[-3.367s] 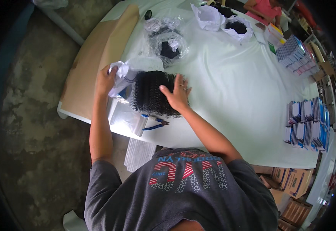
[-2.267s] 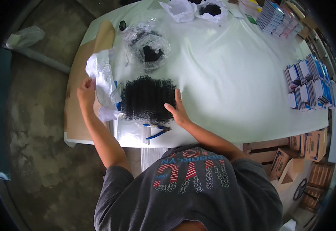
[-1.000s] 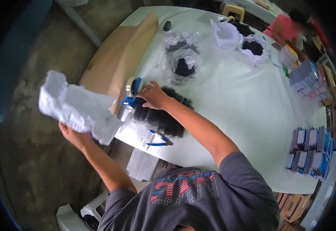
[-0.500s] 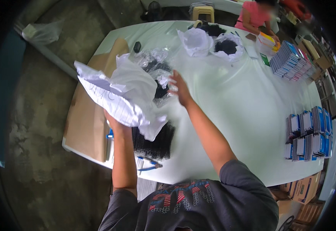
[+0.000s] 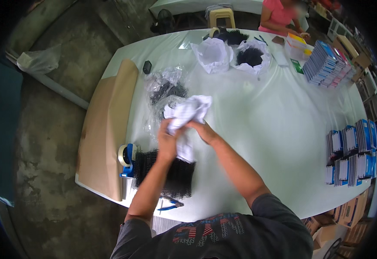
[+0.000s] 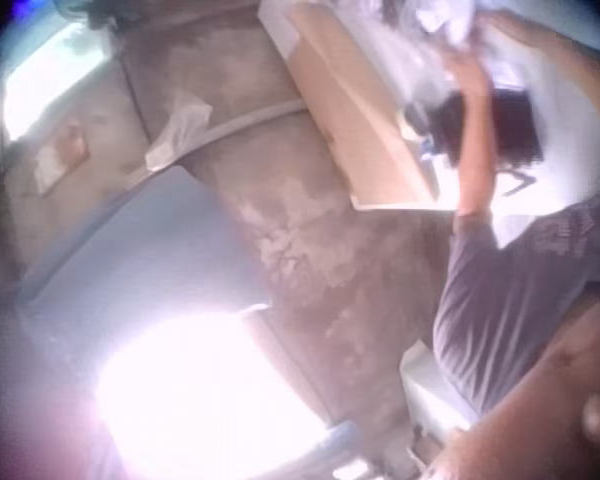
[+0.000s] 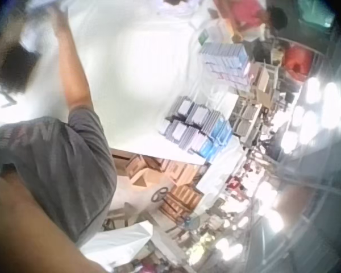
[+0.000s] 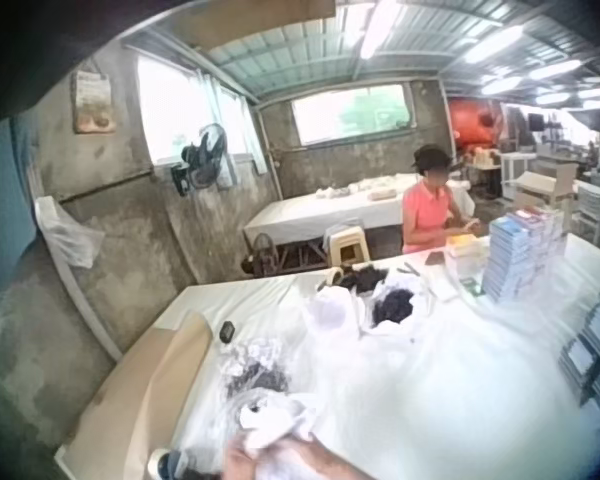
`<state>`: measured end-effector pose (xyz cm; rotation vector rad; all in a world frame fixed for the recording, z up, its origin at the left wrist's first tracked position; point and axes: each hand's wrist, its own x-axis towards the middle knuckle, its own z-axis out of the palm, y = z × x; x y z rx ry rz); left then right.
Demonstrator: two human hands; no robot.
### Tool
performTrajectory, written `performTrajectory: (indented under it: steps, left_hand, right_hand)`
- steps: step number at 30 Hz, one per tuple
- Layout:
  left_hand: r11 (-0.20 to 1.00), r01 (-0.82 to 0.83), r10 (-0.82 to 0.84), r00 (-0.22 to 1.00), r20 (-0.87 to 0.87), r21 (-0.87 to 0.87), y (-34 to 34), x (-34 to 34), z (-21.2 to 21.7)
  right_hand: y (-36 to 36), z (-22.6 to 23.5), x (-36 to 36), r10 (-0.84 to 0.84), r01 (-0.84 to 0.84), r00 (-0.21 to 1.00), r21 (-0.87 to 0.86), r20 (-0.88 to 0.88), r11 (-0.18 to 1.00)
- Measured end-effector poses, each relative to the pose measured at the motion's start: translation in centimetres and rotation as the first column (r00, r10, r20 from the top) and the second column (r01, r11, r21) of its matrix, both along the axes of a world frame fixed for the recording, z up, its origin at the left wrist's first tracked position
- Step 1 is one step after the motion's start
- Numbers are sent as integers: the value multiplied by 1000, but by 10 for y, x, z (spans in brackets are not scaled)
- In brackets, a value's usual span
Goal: The person organizes stacks of notebooks on a table, sorts through different colored notebooks, and packs them into cardboard boxes.
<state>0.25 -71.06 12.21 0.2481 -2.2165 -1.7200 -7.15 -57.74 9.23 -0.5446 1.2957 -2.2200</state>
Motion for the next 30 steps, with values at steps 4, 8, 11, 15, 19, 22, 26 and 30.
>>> performTrajectory:
  steps: [4, 8, 11, 15, 19, 22, 26, 30]
  left_hand:
    - [889, -74, -50, 965, 256, 452, -91, -21, 13]
    - [831, 199, -483, 720, 498, 519, -69, -80, -37]
    - [715, 121, -618, 571, 540, 689, -93, -97, -34]
    - [432, 102, -341, 938, 58, 896, -103, -135, -80]
    - [943, -322, 332, 929, -165, 82, -85, -164, -107]
    - [616, -428, 219, 899, -379, -661, -71, -169, -107]
    - [435, 41, -247, 966, -76, -900, -104, -165, -85]
    - [-219, 20, -119, 992, 47, -975, -144, -129, -99]
  right_hand:
    - [-10, -9, -57, -121, 176, 962, 215, -244, 961]
    - [-25, -71, -104, -344, 664, 722, 463, -600, 587]
    - [-39, -41, -95, -146, 139, 981, 66, 125, 988]
    - [-43, -10, -55, 42, 31, 975, 318, -220, 948]
    - [-48, 1, -9, 182, -26, 874, 331, -451, 943]
    - [-28, 3, 11, 71, 89, 905, 350, -420, 933]
    - [-10, -10, 19, -129, 338, 851, 344, -508, 876]
    - [-3, -10, 55, -69, 313, 766, 276, -640, 909]
